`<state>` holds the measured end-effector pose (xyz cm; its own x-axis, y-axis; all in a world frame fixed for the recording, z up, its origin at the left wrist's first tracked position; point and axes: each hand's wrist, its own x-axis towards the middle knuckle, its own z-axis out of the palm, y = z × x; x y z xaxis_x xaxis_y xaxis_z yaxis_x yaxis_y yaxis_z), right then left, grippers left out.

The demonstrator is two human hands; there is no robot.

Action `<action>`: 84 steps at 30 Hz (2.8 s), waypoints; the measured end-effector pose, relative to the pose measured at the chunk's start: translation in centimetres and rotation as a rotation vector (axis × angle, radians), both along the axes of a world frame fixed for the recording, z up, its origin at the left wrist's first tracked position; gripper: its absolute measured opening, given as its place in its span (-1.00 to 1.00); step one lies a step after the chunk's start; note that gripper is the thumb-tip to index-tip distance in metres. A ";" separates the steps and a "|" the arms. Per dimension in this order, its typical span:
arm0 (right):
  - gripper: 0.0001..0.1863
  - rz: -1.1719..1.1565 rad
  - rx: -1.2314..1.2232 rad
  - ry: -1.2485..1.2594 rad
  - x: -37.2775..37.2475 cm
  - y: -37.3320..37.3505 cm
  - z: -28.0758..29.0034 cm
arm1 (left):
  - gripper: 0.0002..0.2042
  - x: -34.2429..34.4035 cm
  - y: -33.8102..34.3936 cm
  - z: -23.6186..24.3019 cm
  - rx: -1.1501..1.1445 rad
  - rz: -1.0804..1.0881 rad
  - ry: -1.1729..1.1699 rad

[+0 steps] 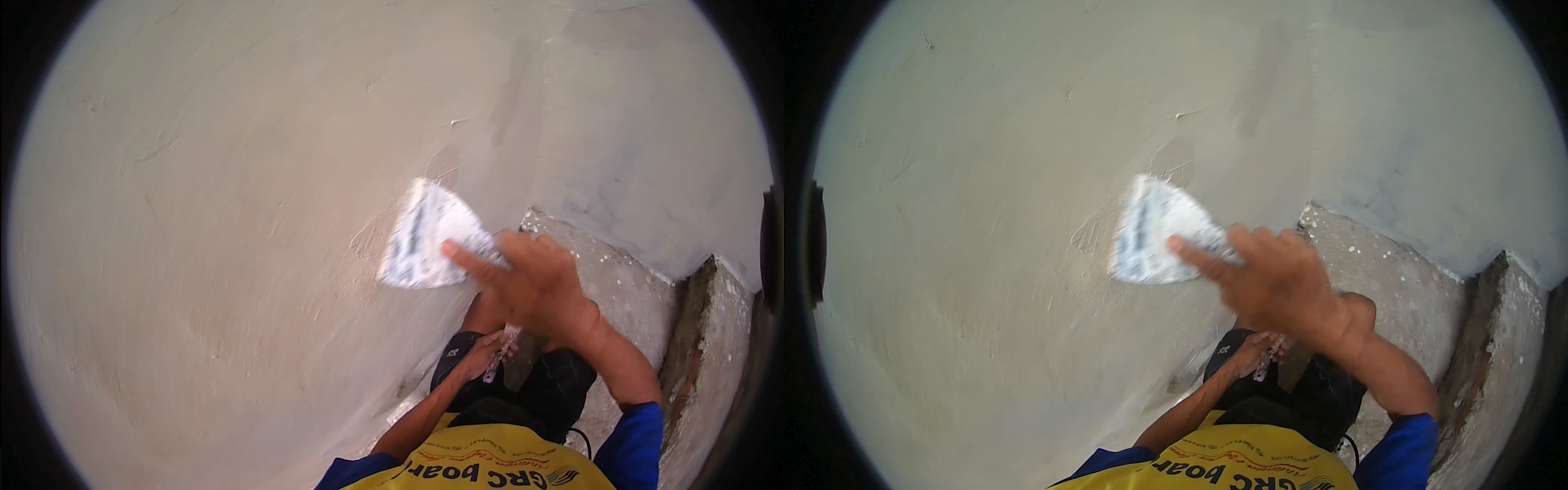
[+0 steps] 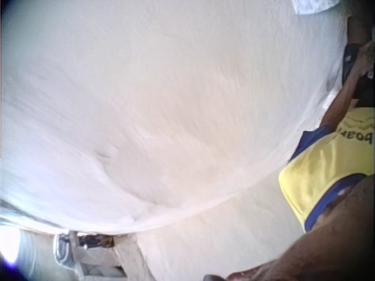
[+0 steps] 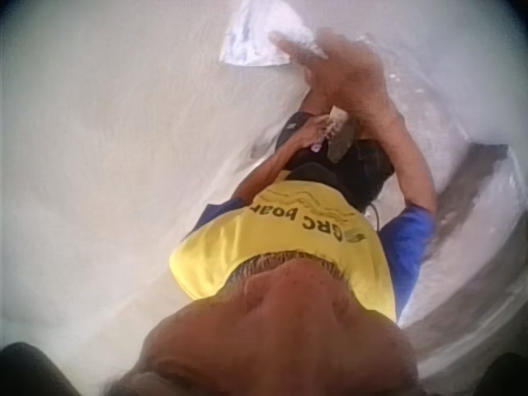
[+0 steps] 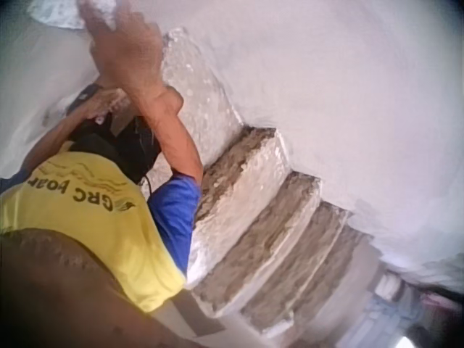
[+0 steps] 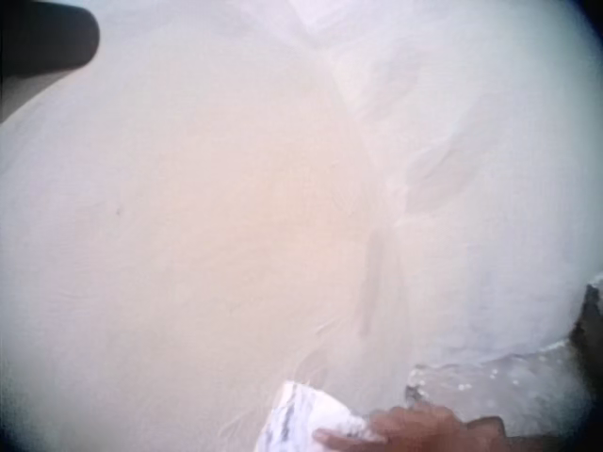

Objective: The person applies plaster to an interior corner of a wall using a putty knife, smoothing the material with repeated strokes and picking up more plaster from a smaller putty knife held in their other hand.

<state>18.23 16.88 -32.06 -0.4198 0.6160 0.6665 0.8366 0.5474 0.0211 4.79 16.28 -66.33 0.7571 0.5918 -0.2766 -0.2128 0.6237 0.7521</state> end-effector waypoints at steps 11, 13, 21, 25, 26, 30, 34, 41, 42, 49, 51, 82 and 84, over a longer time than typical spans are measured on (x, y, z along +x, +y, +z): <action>-0.21 -0.006 -0.163 0.327 2.3 -0.3 -0.1 | -0.71 0.0 0.1 0.8 0.003 -0.020 0.034; -0.21 0.081 -0.143 0.534 1.1 -0.1 0.5 | -0.71 -0.2 -0.3 0.9 0.011 -0.015 0.055; -0.23 0.141 -0.130 0.469 -3.7 1.2 -7.6 | -0.78 0.2 -0.1 -1.7 0.059 -0.002 -0.006; -0.29 0.112 -0.284 0.531 -0.2 -1.7 -7.2 | -0.78 0.5 -0.9 1.7 -0.039 0.074 0.048; -0.32 0.106 -0.250 0.645 0.0 -2.3 -6.4 | -0.77 0.1 -1.1 2.1 -0.055 0.056 0.030; -0.37 0.061 -0.483 0.960 0.7 -1.1 0.8 | -0.77 -0.1 -0.1 1.2 0.010 -0.037 0.020; -0.35 0.091 -0.403 0.717 -0.3 -0.8 1.2 | -0.76 -0.3 -0.6 1.0 0.038 -0.021 0.002; -0.37 0.110 -0.612 0.342 -1.8 -6.2 1.5 | -0.75 -0.5 -0.9 -0.3 0.044 0.012 0.006; -0.37 0.114 -0.600 0.341 -1.2 -6.2 1.8 | -0.76 -0.6 -0.7 0.1 0.051 0.002 0.027; -0.39 -0.002 -0.213 0.604 2.5 -0.1 3.1 | -0.74 0.2 -0.1 0.7 -0.031 -0.025 0.081; -0.37 0.050 -0.099 0.568 2.6 0.6 2.9 | -0.70 0.3 0.0 0.2 0.012 -0.034 0.014; -0.25 0.133 -0.237 0.463 -1.7 -1.4 -0.2 | -0.84 -0.7 -1.1 1.1 -0.049 0.084 0.006; -0.26 0.109 -0.118 0.430 -3.3 1.2 -2.6 | -0.84 -0.3 -0.6 0.0 -0.025 0.042 -0.048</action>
